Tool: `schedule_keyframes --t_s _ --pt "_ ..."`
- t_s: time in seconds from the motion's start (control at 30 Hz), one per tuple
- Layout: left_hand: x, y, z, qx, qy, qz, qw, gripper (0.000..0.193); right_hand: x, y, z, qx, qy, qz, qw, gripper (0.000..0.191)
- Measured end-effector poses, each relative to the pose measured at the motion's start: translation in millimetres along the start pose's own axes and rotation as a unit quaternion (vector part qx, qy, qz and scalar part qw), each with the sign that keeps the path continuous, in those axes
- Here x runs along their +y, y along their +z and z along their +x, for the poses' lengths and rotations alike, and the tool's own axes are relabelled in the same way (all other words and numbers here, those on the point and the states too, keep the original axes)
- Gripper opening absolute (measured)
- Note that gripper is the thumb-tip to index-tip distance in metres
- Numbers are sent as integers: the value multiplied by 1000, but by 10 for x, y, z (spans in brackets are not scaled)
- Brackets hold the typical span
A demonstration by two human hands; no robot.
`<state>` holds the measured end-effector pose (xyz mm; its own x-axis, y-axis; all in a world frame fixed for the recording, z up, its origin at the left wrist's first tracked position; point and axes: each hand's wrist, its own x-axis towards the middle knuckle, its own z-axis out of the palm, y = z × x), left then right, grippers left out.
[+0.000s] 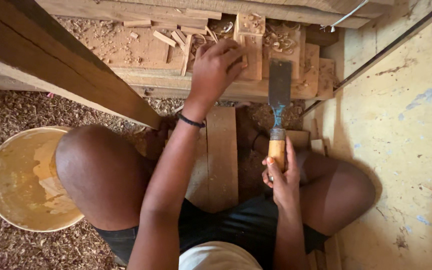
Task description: The person works on wood with a chisel, scraping small wood pieces and adjusting segments manually while surrounded by wood shavings.
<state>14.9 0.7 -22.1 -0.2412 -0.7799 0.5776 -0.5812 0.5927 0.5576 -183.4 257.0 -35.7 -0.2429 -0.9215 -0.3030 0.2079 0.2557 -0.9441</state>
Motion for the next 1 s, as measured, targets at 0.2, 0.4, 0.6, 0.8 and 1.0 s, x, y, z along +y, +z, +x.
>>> schedule_keyframes --t_s 0.2,0.4,0.6,0.8,1.0 --pt "-4 -72 46 12 31 -25 999 16 10 2 -10 11 8 -20 1000 81" --pt "45 -98 83 16 4 -35 999 17 -18 4 -35 6 8 -11 1000 82" --pt "63 -30 41 8 -27 -21 999 25 -61 25 -44 -43 -10 92 995 84" --pt "110 -80 79 -8 -55 9 998 66 -67 92 -78 -24 -8 164 986 82" --pt "410 -241 171 25 34 -6 999 97 -184 118 -310 61 -22 100 993 69"
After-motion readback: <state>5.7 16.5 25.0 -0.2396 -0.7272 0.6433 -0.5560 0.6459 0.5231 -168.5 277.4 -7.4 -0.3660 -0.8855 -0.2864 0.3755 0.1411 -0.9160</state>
